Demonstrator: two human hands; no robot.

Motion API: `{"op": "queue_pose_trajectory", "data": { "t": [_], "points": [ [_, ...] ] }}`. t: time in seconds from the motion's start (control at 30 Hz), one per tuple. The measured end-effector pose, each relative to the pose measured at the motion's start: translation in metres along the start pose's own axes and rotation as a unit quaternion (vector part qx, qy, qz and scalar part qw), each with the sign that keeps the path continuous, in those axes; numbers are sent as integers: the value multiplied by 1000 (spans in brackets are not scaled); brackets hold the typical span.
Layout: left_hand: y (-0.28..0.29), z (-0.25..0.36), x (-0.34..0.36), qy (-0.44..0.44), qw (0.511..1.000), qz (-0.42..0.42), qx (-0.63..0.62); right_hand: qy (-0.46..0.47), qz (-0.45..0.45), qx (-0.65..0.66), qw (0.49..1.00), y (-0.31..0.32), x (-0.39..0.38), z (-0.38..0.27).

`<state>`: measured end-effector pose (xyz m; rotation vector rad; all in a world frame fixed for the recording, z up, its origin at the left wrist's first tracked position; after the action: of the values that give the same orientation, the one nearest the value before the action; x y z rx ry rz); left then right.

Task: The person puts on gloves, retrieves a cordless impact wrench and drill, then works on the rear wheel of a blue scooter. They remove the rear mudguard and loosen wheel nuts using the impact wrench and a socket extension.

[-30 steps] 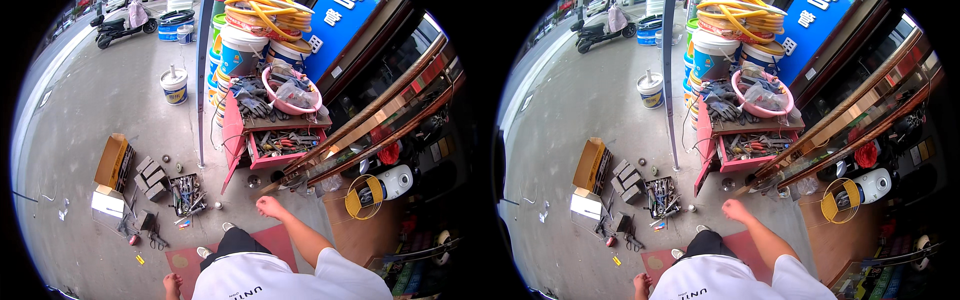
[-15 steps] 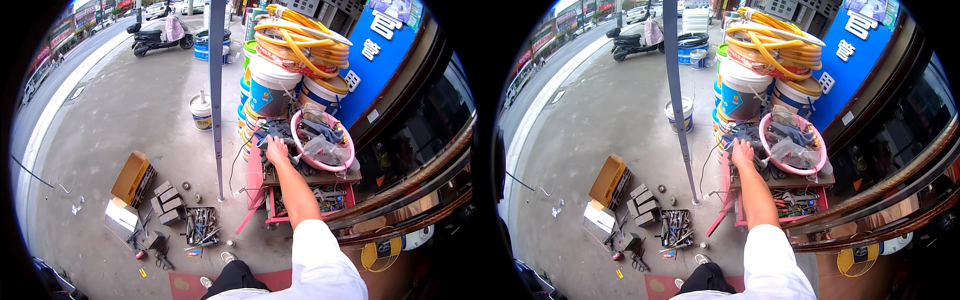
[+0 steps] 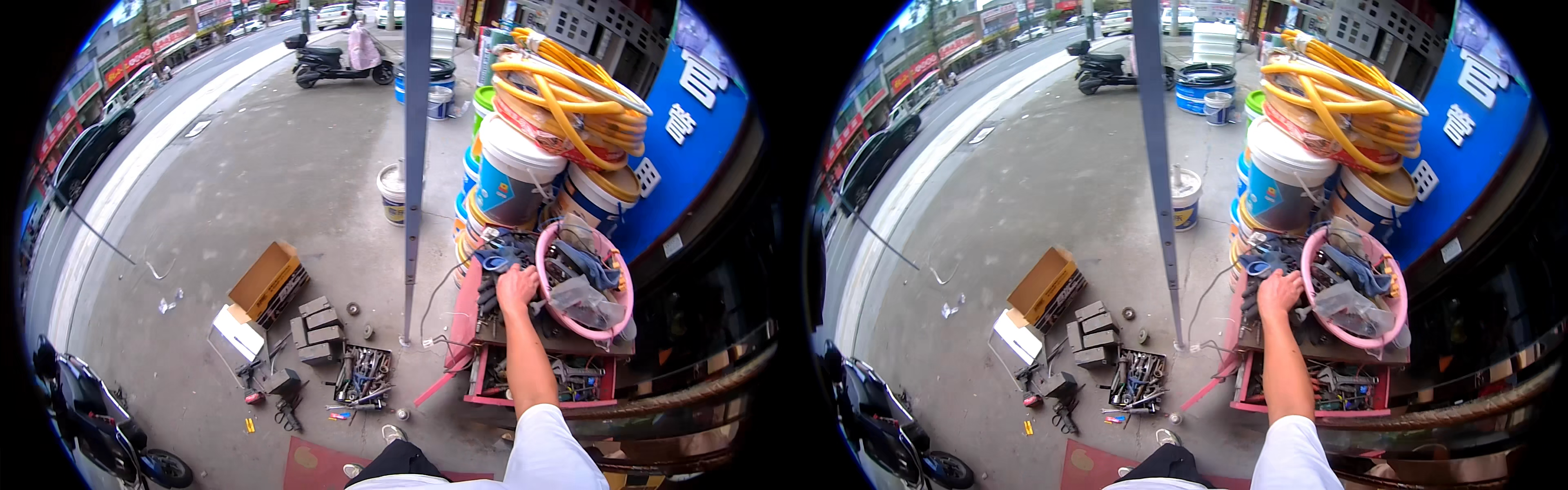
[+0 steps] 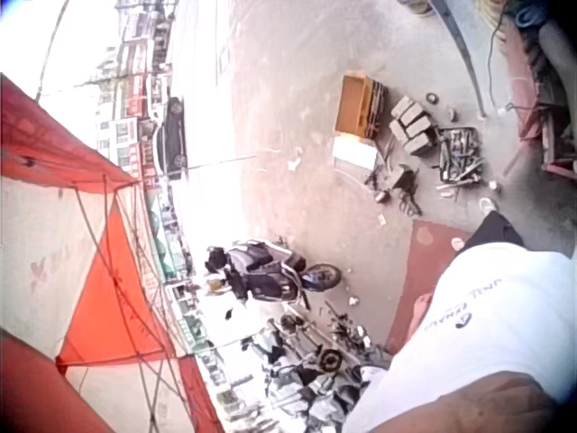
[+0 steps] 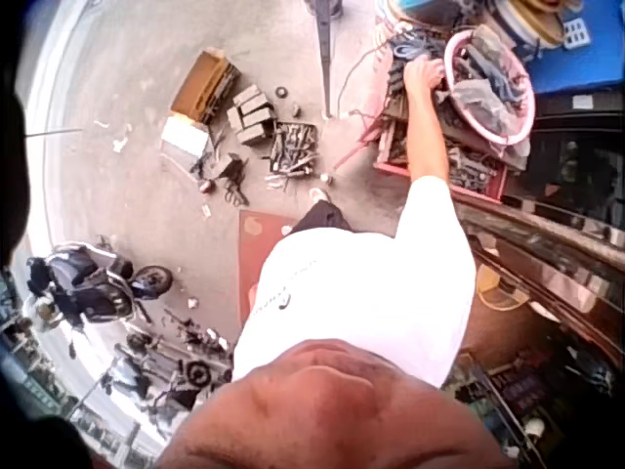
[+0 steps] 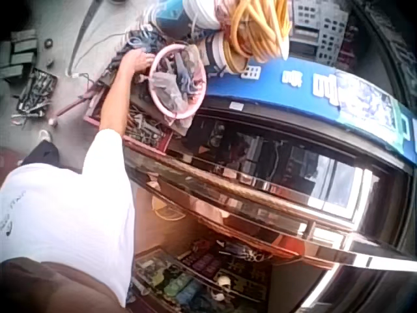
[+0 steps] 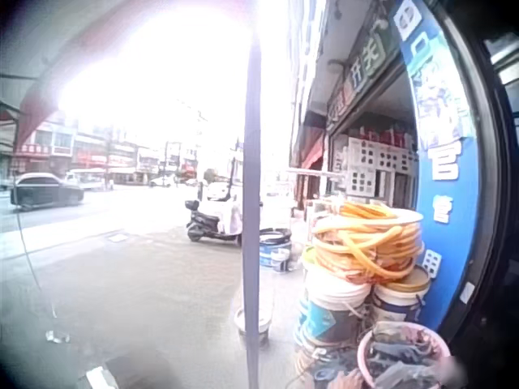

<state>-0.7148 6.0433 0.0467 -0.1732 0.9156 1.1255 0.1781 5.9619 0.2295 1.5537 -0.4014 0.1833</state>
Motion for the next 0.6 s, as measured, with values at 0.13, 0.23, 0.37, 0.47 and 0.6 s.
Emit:
{"op": "queue_pose_trajectory", "data": {
  "t": [0.13, 0.23, 0.37, 0.47, 0.6],
  "points": [
    [7, -42, -9, -14, 994, 43, -102, -100, -124, -10, 987, -35, 7, 21],
    [7, -21, 2, -39, 989, 77, -122, -159, -133, 39, 978, 31, 2, 59],
    [8, -39, -5, -37, 985, 86, -144, -1, -23, 144, 989, 185, -53, 36],
    [29, -35, -32, -84, 983, 123, -105, 215, -80, 212, 950, 275, -175, -39],
    [77, 48, -50, -299, 943, 144, -28, 595, -347, 348, 636, 325, -380, -104]
  ]
}}
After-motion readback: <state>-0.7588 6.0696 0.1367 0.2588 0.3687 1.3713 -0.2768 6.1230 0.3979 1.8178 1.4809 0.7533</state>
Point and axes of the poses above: each hand's wrist, its own x-axis towards the middle knuckle, its own y-axis out of the back of the hand, z = x × y, the point moved 7 cm from there along x, towards the middle knuckle, and after that the axes turned 15 degrees about -y, right-handed, at the moved point
